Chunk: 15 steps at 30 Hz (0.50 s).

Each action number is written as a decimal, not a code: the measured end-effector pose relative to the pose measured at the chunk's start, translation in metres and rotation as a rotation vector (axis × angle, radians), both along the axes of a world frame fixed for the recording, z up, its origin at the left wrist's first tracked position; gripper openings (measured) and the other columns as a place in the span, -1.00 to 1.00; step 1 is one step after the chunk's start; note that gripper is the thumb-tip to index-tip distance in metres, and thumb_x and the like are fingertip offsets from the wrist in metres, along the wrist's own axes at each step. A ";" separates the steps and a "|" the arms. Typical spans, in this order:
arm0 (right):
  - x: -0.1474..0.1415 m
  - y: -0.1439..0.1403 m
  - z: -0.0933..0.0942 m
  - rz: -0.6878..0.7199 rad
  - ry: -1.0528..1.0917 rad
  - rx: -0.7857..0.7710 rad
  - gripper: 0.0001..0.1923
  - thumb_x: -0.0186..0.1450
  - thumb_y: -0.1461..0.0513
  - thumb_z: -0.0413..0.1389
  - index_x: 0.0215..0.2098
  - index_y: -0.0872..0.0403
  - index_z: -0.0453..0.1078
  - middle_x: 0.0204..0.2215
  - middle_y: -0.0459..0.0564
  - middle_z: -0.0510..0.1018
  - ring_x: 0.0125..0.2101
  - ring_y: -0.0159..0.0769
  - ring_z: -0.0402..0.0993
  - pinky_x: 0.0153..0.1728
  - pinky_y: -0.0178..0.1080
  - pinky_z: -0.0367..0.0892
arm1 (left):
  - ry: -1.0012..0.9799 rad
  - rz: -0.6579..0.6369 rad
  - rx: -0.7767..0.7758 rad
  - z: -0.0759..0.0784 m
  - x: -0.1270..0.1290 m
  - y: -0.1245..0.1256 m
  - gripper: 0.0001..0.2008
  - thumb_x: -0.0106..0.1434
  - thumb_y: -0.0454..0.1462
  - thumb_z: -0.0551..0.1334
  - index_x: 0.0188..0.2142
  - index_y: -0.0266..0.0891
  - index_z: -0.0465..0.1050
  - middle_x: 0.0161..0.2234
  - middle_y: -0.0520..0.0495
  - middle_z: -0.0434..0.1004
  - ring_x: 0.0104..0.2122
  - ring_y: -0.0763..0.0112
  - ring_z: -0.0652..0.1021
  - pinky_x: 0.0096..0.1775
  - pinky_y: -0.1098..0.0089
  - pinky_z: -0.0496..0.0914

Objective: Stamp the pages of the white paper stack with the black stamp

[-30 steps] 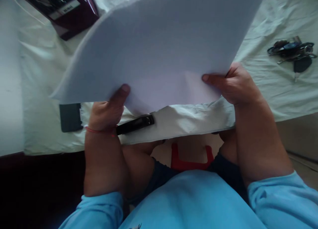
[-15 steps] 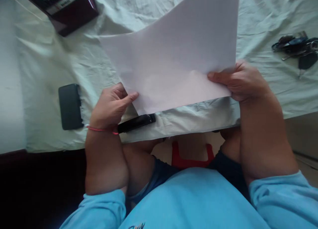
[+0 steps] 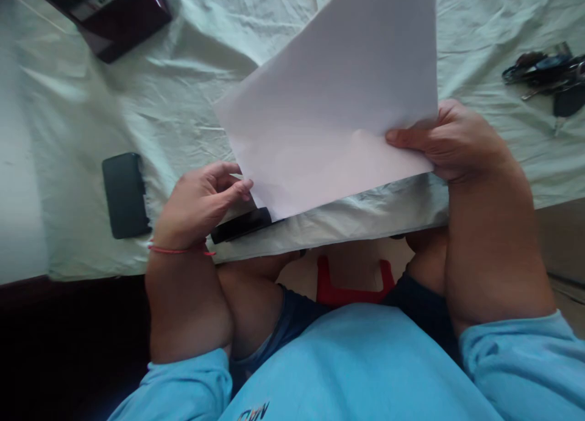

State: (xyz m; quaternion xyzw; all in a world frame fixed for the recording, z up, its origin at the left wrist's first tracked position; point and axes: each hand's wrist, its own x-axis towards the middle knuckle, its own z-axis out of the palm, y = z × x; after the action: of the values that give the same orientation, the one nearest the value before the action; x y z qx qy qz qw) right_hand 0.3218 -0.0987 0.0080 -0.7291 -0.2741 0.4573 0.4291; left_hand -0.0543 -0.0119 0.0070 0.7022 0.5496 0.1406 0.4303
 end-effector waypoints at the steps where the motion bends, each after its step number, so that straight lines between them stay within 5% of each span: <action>1: 0.000 0.000 0.000 0.003 0.005 0.004 -0.73 0.01 0.27 0.53 -0.32 0.11 0.66 -0.17 0.04 0.74 -0.26 -0.25 0.66 -0.15 -0.14 0.67 | 0.057 0.027 0.067 0.000 -0.001 -0.002 -0.69 0.31 0.00 0.37 -0.10 -0.14 0.61 -0.36 -0.05 0.71 -0.35 0.19 0.64 -0.21 0.22 0.51; 6: -0.001 0.001 -0.002 0.035 0.029 0.008 -0.73 0.00 0.25 0.54 -0.33 0.07 0.66 -0.17 0.01 0.74 -0.21 -0.19 0.68 -0.09 -0.09 0.70 | 0.224 0.109 0.393 0.002 0.008 -0.020 -0.70 0.43 -0.05 0.27 -0.01 -0.17 0.56 -0.21 -0.13 0.69 -0.22 0.11 0.66 -0.03 0.11 0.53; 12: 0.000 0.001 -0.002 0.038 0.024 -0.005 -0.71 0.03 0.25 0.55 -0.28 0.08 0.68 -0.12 0.04 0.73 -0.21 -0.21 0.67 -0.01 -0.07 0.69 | 0.337 -0.002 0.477 -0.005 0.023 -0.040 -0.66 0.52 -0.22 0.05 0.07 -0.24 0.55 0.03 -0.33 0.69 0.01 -0.09 0.64 0.11 -0.03 0.48; 15: 0.000 0.001 -0.002 0.043 0.019 -0.026 -0.71 0.05 0.25 0.54 -0.27 0.11 0.68 -0.10 0.09 0.73 -0.22 -0.20 0.66 0.00 -0.05 0.68 | 0.346 0.001 0.478 -0.009 0.024 -0.041 -0.62 0.52 -0.28 -0.02 0.08 -0.26 0.54 0.00 -0.34 0.70 0.00 -0.10 0.64 0.12 -0.06 0.48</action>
State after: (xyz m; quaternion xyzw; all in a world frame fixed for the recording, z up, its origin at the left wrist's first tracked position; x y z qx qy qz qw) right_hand 0.3215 -0.0975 0.0059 -0.7241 -0.2796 0.4771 0.4121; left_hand -0.0303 -0.0532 -0.0015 0.7970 0.5664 0.1444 0.1524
